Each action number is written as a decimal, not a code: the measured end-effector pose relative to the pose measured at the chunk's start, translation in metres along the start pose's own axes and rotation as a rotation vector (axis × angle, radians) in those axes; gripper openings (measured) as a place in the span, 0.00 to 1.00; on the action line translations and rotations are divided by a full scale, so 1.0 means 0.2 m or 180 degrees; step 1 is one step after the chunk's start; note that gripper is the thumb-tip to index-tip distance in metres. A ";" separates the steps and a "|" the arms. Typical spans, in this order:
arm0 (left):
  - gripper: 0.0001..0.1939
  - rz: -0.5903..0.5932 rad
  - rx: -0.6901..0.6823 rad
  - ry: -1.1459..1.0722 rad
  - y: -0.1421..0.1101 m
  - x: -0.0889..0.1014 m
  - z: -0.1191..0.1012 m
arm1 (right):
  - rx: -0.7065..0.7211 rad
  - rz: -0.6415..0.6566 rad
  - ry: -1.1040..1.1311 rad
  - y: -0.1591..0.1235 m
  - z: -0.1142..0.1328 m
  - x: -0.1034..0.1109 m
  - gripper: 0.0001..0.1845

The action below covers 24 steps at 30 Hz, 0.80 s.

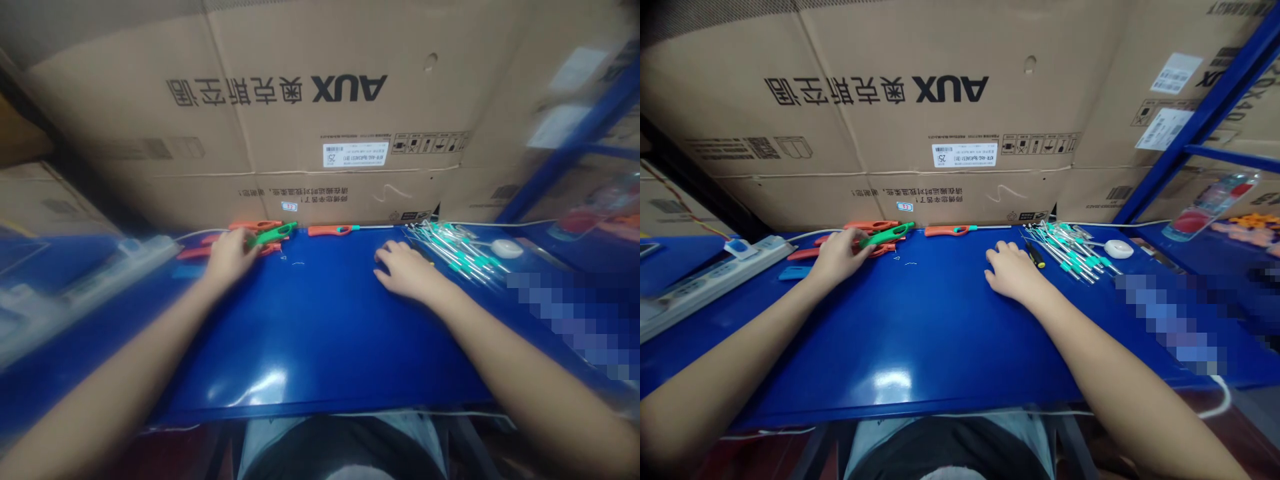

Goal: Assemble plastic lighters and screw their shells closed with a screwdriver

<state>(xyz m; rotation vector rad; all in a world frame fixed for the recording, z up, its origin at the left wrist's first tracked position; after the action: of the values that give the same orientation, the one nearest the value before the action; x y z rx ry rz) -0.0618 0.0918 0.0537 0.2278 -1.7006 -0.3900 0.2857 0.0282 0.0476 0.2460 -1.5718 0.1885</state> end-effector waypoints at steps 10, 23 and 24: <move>0.19 -0.0146 -0.0211 -0.1812 -0.08 0.01 -0.19 | 0.1064 -0.0849 0.0581 -0.07 0.20 0.09 0.21; 0.14 0.0879 -0.1807 -0.1853 -0.37 -0.07 -0.63 | 0.1636 0.0087 0.0708 -0.11 0.26 0.08 0.05; 0.13 0.0881 -0.1872 -0.1772 -0.38 -0.07 -0.64 | 0.1610 0.0176 0.0718 -0.11 0.26 0.07 0.05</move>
<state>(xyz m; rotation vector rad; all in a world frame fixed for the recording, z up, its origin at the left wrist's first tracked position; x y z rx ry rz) 0.0603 0.0117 0.0282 -0.5913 -2.0315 -0.7716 0.2414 -0.0081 0.0606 0.5557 -1.2872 0.6380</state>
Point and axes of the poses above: each hand's wrist, its own y-axis towards the middle knuckle, its own x-axis out of the back of the hand, z = x × y, the point moved 6 cm from there along y, towards the middle knuckle, and after that the axes turned 4 degrees about y, right-handed, at the moved point
